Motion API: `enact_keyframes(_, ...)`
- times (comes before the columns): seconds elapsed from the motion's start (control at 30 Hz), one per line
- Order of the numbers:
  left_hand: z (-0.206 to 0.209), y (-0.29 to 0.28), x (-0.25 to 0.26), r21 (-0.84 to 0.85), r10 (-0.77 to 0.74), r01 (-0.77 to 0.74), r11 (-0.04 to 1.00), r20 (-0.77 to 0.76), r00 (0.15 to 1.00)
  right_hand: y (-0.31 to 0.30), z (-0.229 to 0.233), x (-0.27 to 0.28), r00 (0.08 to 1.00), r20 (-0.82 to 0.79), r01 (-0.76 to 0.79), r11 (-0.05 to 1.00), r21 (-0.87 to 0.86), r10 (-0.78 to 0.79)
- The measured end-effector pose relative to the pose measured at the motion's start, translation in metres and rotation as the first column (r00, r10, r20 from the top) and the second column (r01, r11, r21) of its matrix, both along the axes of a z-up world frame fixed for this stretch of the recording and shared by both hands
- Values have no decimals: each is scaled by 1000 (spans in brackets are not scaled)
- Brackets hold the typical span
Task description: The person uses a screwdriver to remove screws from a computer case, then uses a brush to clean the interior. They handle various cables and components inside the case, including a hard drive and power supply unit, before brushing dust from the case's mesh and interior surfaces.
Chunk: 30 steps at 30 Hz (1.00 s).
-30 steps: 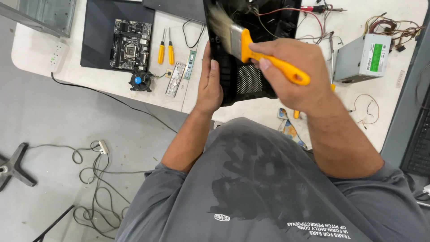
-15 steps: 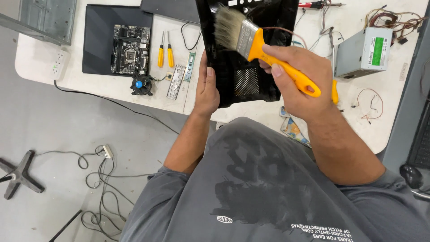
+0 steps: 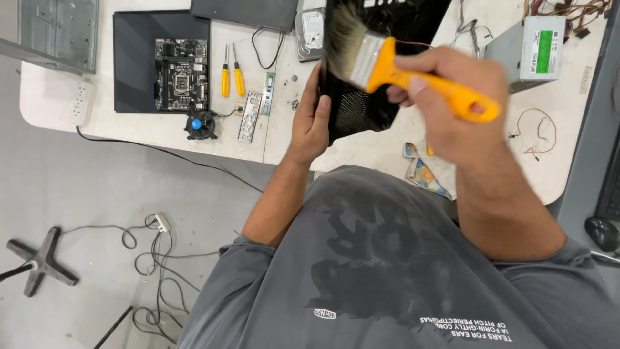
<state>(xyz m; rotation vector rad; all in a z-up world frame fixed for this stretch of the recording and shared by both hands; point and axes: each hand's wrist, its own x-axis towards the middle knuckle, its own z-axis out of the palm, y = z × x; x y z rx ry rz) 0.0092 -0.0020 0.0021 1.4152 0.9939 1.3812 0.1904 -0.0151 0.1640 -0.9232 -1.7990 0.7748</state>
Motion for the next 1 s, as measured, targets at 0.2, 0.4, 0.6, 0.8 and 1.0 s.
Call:
enact_keyframes(0.2,3,-4,5,6,-29,30,1000,-82,996,0,15,4,998,0,59,978,-201,-61)
enact_keyframes(0.4,2,-6,8,33,-37,43,999,-153,987,1,13,4,993,55,106,991,-80,-102)
enact_keyframes(0.6,-5,-7,10,77,-83,97,992,-177,981,5,14,9,993,56,110,986,-128,-103)
enact_keyframes(0.8,-12,-5,8,89,-84,100,991,-167,982,10,7,21,995,87,56,978,-199,-40)
enact_keyframes(1.0,-21,-6,9,-85,-26,26,996,0,1000,-1,-7,22,997,-46,66,997,51,-64)
